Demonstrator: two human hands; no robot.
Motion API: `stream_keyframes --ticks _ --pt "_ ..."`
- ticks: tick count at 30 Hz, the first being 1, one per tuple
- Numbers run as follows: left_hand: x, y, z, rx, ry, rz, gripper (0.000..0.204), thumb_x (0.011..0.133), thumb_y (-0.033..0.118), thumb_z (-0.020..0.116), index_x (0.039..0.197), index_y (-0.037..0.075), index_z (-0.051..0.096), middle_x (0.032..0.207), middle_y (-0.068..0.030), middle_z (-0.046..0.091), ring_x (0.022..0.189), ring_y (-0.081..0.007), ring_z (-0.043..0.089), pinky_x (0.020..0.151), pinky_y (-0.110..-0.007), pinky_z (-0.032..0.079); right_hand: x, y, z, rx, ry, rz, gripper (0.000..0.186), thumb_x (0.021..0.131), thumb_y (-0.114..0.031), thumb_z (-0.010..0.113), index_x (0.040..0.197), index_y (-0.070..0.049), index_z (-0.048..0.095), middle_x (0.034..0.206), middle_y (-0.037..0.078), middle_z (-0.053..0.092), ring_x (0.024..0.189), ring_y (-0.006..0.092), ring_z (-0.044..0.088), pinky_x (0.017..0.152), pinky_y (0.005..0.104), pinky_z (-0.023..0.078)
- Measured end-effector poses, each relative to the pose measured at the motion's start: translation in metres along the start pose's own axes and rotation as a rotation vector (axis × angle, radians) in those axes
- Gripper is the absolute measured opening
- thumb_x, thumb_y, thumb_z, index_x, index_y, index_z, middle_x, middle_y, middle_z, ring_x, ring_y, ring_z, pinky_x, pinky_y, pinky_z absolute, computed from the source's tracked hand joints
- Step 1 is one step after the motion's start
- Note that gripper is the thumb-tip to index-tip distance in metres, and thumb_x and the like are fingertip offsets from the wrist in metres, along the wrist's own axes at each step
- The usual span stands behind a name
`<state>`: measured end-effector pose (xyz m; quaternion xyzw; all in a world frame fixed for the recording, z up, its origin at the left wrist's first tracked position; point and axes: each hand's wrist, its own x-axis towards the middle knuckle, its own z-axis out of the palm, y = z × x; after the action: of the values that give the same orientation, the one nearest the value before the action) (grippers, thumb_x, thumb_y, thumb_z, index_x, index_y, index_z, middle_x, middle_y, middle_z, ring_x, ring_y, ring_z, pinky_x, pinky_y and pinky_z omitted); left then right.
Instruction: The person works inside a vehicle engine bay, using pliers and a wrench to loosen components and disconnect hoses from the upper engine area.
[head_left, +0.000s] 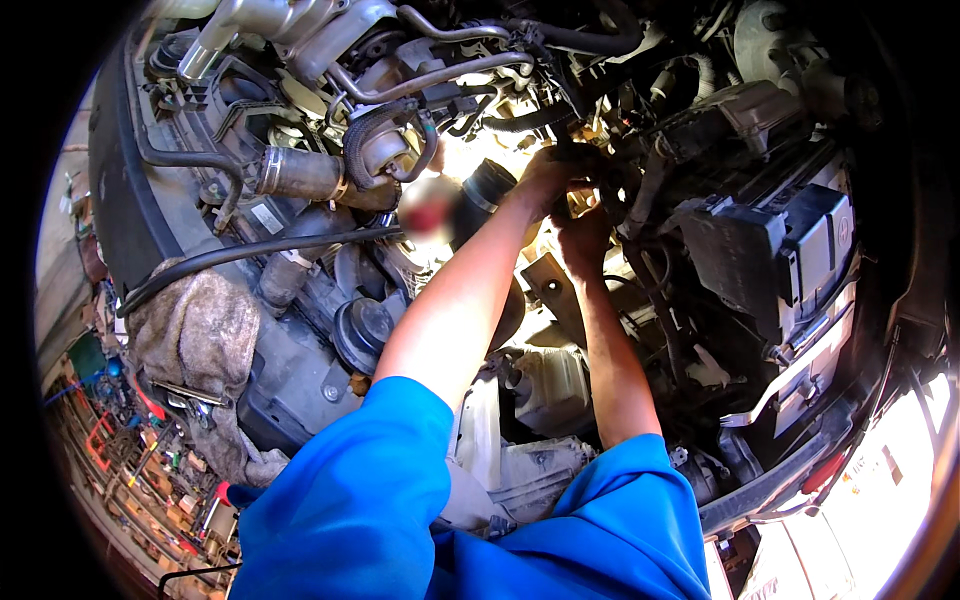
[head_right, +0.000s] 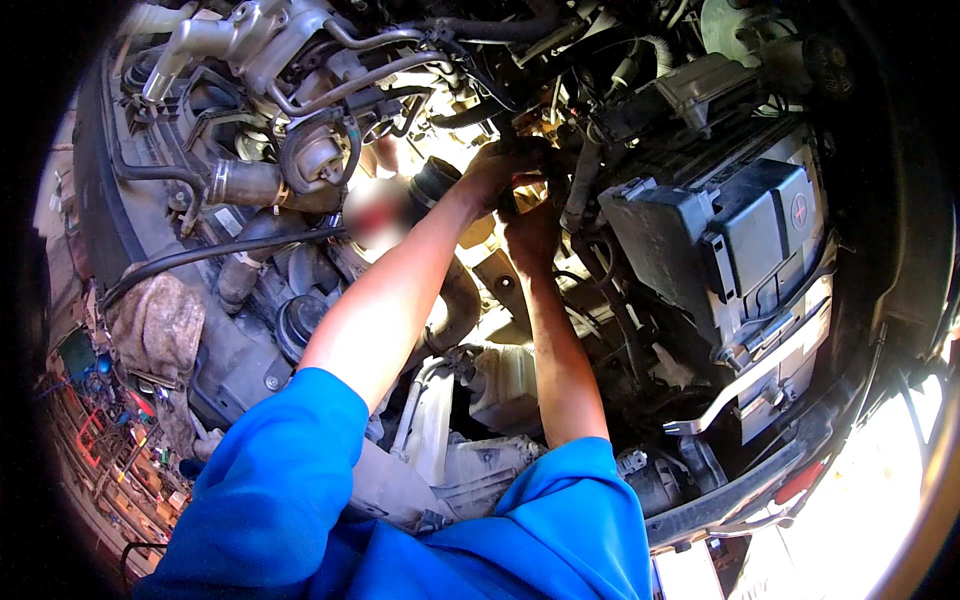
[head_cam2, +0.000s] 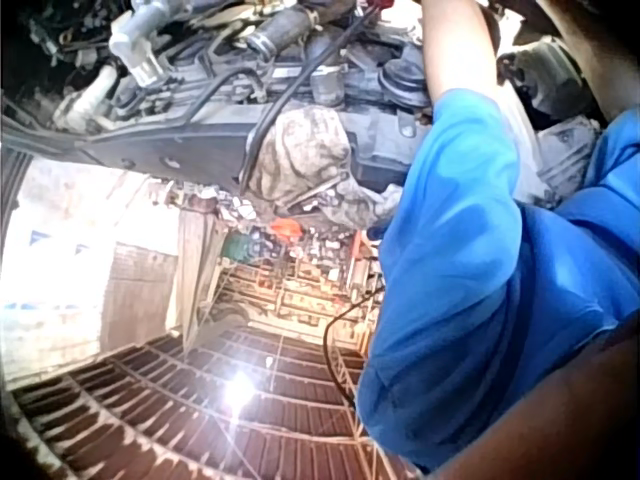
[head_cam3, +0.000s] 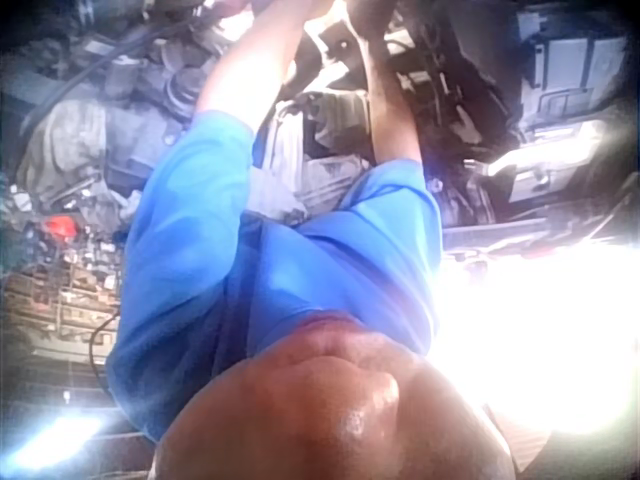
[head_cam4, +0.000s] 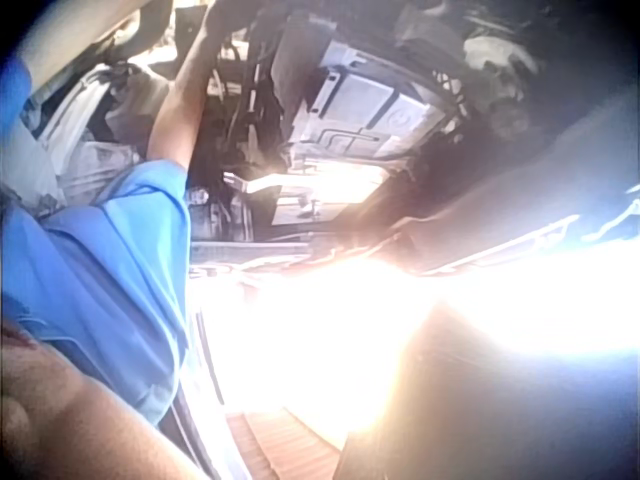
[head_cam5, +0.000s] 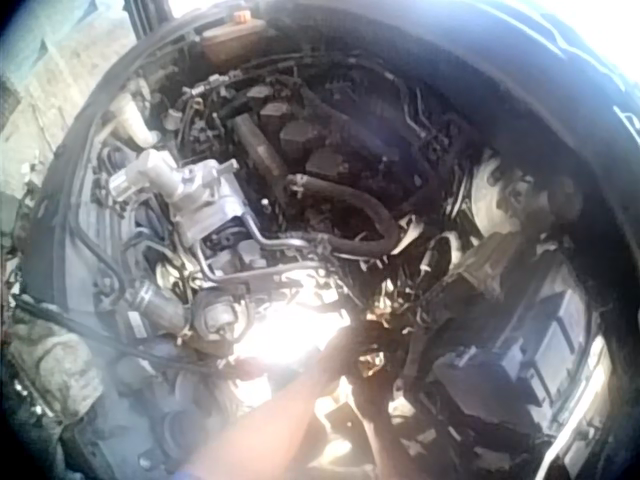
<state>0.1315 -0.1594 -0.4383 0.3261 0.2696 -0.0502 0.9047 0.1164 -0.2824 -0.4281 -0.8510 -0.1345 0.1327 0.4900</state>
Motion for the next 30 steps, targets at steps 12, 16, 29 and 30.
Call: stream_keyframes --ticks 12,16,29,30 --pt "-0.002 -0.002 -0.002 -0.011 -0.045 -0.017 0.039 0.092 0.005 0.065 0.128 -0.005 0.055 0.124 -0.0156 0.063 0.108 -0.0273 0.065 0.097 -0.043 0.054 -0.002 -0.009 -0.002 0.003 0.029 0.038 0.053 0.074 -0.014 0.080 0.119 -0.004 0.054 0.121 0.013 0.060 0.111 0.0267 0.058 0.096 0.0372 0.043" --pt "-0.002 -0.002 -0.003 -0.016 -0.050 -0.026 0.039 0.092 0.005 0.065 0.128 -0.005 0.055 0.124 -0.0157 0.063 0.109 -0.0270 0.065 0.097 -0.043 0.054 -0.001 -0.019 -0.005 0.050 0.024 -0.039 0.050 0.074 -0.012 0.078 0.117 -0.003 0.055 0.121 0.012 0.060 0.111 0.0256 0.058 0.095 0.0378 0.044" --pt "0.000 0.000 -0.002 0.042 -0.028 -0.038 0.034 0.093 -0.002 0.058 0.127 -0.008 0.055 0.122 -0.0172 0.064 0.106 -0.0285 0.066 0.097 -0.041 0.054 -0.007 0.000 0.000 -0.023 -0.015 0.133 0.049 0.076 -0.014 0.077 0.118 -0.008 0.053 0.114 0.013 0.063 0.107 0.0307 0.061 0.093 0.0403 0.045" --pt "0.001 0.000 -0.003 0.030 -0.047 -0.034 0.035 0.093 -0.003 0.058 0.127 -0.008 0.055 0.123 -0.0174 0.063 0.107 -0.0287 0.066 0.097 -0.041 0.054 -0.005 -0.001 0.000 -0.006 -0.007 0.097 0.049 0.076 -0.014 0.077 0.118 -0.008 0.053 0.113 0.013 0.063 0.107 0.0307 0.061 0.093 0.0403 0.045"
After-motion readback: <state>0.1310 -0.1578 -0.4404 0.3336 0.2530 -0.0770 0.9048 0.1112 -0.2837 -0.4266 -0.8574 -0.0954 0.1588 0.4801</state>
